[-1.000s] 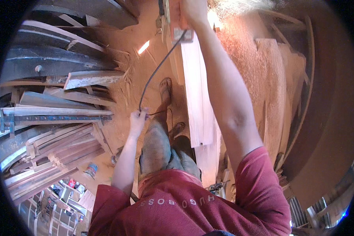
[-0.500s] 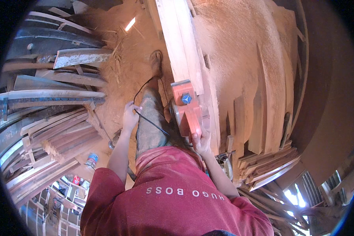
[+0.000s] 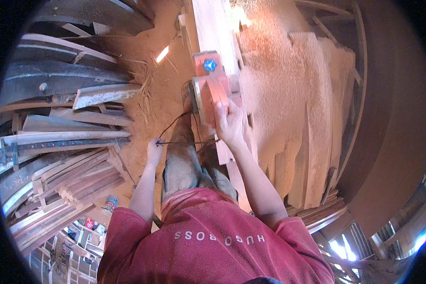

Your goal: The person cuts a wooden board using a circular saw and then uses an electric planer to smooth the surface of the wood.

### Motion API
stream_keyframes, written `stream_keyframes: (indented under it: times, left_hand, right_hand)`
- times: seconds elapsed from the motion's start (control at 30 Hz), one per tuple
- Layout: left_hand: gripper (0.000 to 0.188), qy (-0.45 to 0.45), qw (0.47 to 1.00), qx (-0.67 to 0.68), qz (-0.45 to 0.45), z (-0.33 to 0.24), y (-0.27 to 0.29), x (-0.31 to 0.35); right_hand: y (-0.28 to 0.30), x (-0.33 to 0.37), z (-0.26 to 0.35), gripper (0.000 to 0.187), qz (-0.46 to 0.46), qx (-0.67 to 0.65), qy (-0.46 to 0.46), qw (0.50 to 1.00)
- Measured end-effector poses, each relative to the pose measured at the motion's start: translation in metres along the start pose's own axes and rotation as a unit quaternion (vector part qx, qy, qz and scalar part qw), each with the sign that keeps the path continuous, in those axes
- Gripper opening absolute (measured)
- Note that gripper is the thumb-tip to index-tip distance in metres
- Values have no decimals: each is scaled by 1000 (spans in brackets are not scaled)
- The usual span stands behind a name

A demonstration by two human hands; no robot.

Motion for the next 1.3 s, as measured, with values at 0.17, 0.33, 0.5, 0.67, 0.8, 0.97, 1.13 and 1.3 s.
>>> stream_keyframes:
  times: [0.17, 0.33, 0.5, 0.67, 0.8, 0.97, 1.13, 1.3]
  left_hand:
    - [31, 68, 990, 62, 110, -80, -17, -33]
    - [35, 80, 961, 216, 152, -134, -15, -54]
    - [35, 40, 967, 201, 149, -230, -11, -48]
    - [35, 39, 979, 171, 107, -148, 3, -48]
    - [34, 44, 993, 31, 100, -54, -7, -21]
    - [31, 11, 997, -59, 46, 53, -2, 22]
    - [28, -91, 955, -261, 103, -12, -36, 111]
    - [30, -92, 964, -229, 100, -11, -39, 115]
  right_hand:
    - [-7, -160, 47, 47, -82, 12, 150, 985]
    - [-39, -304, 106, 55, -109, 19, 219, 970]
    - [-18, -382, 145, 50, -148, 107, 334, 925]
    - [-45, -299, 102, 53, -41, -93, 54, 993]
    - [-9, -138, 48, 50, -59, 61, 127, 988]
    - [2, 110, -12, 37, -13, -27, 106, 994]
    - [39, 318, -94, 42, 5, -9, -1, 1000]
    - [33, 320, -87, 44, 1, -45, -21, 999]
Point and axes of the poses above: each hand's wrist, its own x-axis away from the middle knuckle, its own y-axis out of the back of the hand, z = x × y, the point moved 7 cm from there along -x, towards the middle knuckle, and after that the axes turned 13 degrees about y, right-handed, at the moved point
